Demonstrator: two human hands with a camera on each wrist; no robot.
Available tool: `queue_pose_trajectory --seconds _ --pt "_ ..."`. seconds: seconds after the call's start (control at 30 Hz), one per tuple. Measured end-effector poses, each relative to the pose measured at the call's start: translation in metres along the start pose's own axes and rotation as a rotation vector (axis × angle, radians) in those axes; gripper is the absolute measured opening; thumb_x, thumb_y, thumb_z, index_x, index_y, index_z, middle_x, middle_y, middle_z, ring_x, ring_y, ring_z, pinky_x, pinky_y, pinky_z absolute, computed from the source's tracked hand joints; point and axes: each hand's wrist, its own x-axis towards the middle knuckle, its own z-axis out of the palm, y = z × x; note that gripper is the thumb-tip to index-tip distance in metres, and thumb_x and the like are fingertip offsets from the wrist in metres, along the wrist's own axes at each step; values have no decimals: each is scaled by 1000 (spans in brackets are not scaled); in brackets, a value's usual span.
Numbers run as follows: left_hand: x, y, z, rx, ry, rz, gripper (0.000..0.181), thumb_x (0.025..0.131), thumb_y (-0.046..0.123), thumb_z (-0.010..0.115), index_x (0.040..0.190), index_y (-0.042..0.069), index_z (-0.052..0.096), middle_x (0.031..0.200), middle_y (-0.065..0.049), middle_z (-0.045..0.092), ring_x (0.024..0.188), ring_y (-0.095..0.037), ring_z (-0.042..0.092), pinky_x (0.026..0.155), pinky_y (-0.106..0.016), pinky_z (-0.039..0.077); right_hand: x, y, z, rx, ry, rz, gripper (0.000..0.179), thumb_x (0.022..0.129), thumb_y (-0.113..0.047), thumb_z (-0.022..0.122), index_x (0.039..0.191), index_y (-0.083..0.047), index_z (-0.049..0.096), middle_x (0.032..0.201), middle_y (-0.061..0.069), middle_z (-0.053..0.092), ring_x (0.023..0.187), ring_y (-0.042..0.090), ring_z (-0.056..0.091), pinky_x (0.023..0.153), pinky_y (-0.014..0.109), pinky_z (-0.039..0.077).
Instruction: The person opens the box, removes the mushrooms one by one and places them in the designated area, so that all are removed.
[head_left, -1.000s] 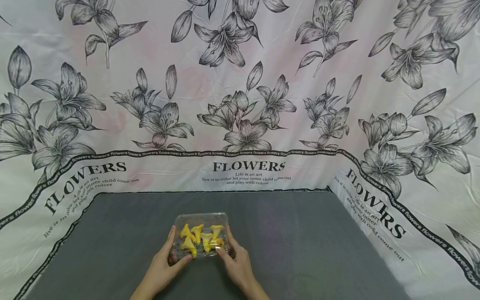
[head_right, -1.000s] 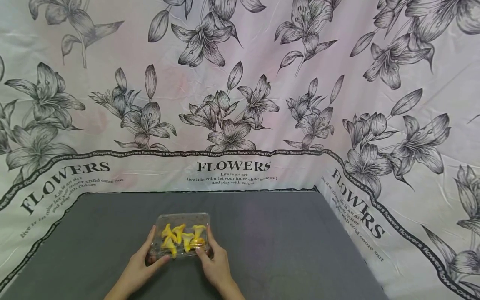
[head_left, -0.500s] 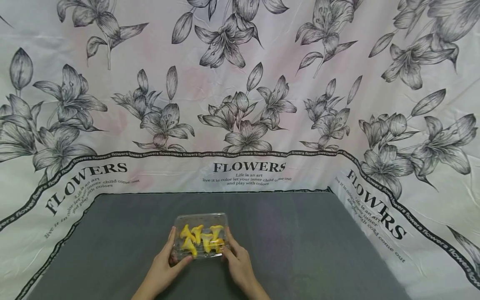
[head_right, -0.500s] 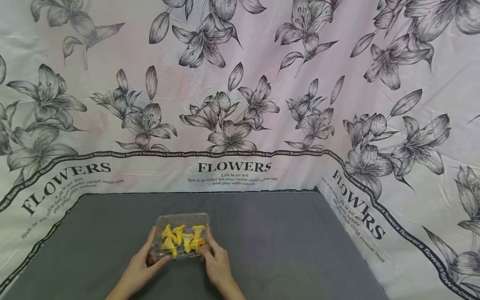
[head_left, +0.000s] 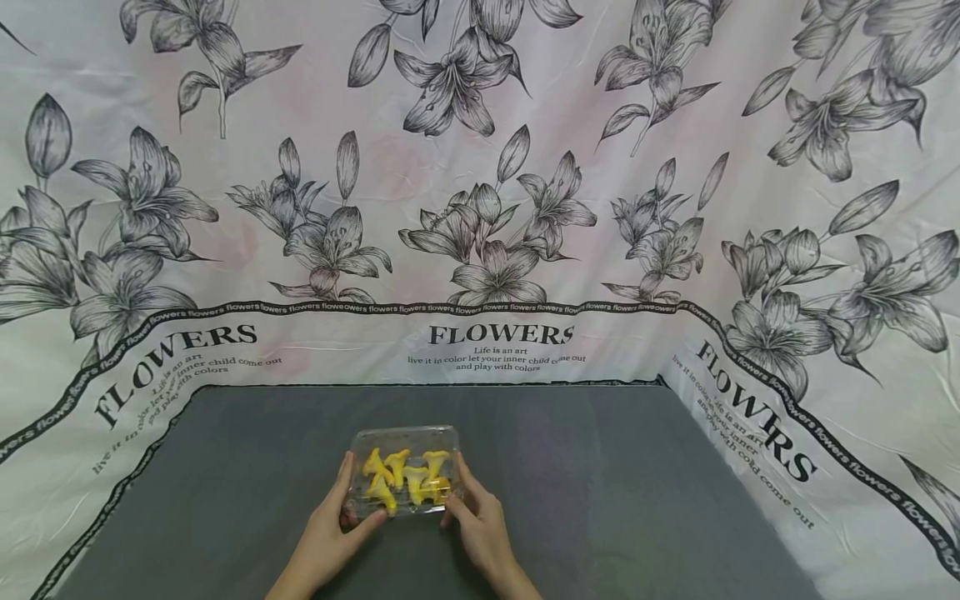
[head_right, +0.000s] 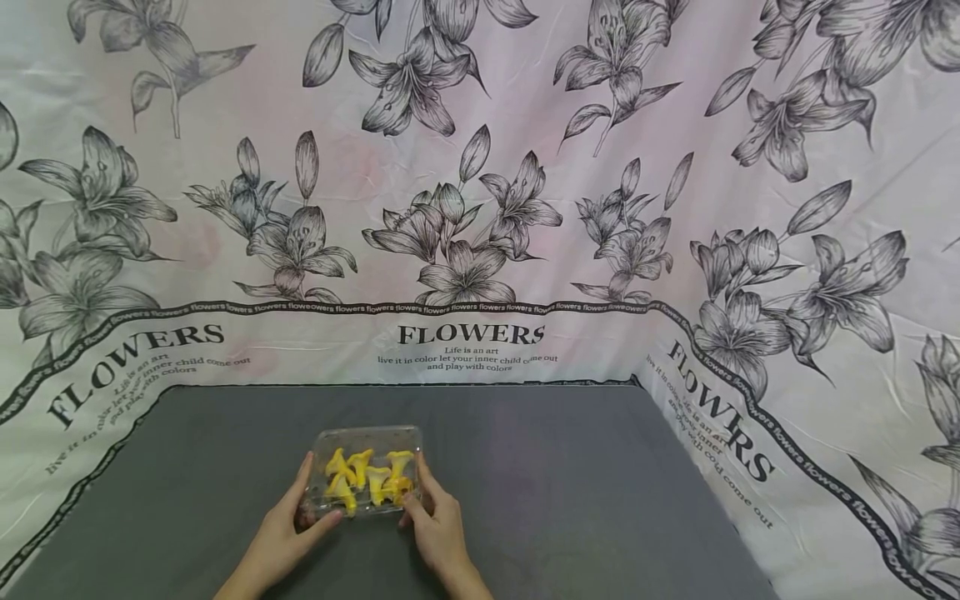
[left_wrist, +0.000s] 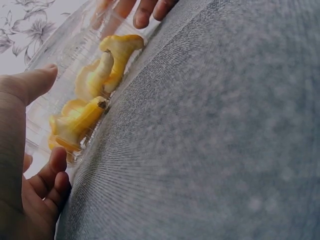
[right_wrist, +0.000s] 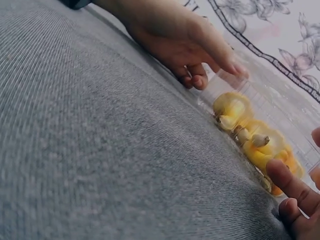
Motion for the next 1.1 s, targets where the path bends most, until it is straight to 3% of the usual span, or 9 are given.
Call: queue_pose_trajectory --seconds 0.13,0.27,0.43,0.57,0.63,0.77,0.9,1.03,1.1 --pt "0 -1 -1 -15 0 13 110 92 37 85 172 11 15 158 -19 41 68 -6 42 63 -24 40 1 3 -2 -25 -9 -58 67 102 -8 68 163 -7 42 149 22 60 65 13 70 59 19 42" --pt "0 -2 -2 -20 -2 15 109 92 37 85 172 11 14 161 -20 39 66 -6 42 62 -25 40 2 5 -4 -31 -17 -121 68 98 -4 71 160 -3 45 153 26 53 60 13 69 44 18 37" --pt "1 -4 -2 7 3 11 111 91 38 86 172 10 16 164 -20 37 67 -7 42 64 -25 41 2 6 -4 -39 -2 -145 67 94 -1 73 157 -4 50 140 23 67 57 17 69 42 17 36" --pt "1 -3 -3 19 2 -18 115 87 41 89 172 10 17 165 -18 36 68 -9 43 63 -25 41 2 8 -4 -62 13 -137 67 90 2 72 154 -4 54 95 13 80 54 15 67 42 15 35" --pt "2 -3 -3 12 3 -28 117 86 43 90 172 11 17 164 -17 37 67 -10 43 63 -26 41 2 9 -4 -67 17 -138 67 89 3 72 154 -4 55 85 10 78 53 14 67 42 13 34" --pt "3 -3 -2 -2 11 -19 119 84 44 91 172 12 17 171 -21 28 64 -9 42 61 -26 42 2 11 -4 -68 25 -151 67 88 6 71 153 -4 56 115 17 79 54 13 69 40 13 34" --pt "4 -3 -2 23 44 30 121 82 42 93 170 6 19 171 -25 22 67 -11 45 63 -25 46 2 13 -6 -56 18 -175 66 88 8 71 152 -3 57 144 21 63 54 12 70 39 13 36" --pt "5 -3 -2 51 63 51 121 80 43 95 168 2 23 168 -26 26 106 -33 64 69 -26 53 2 14 -6 -43 7 -192 65 88 8 72 151 -3 58 135 21 69 53 11 69 40 12 36" --pt "5 -2 -3 41 44 21 124 79 45 95 170 5 20 170 -25 27 107 -35 66 67 -27 53 2 14 -6 -48 8 -199 65 88 8 73 151 -3 58 128 20 74 53 9 68 43 12 37"
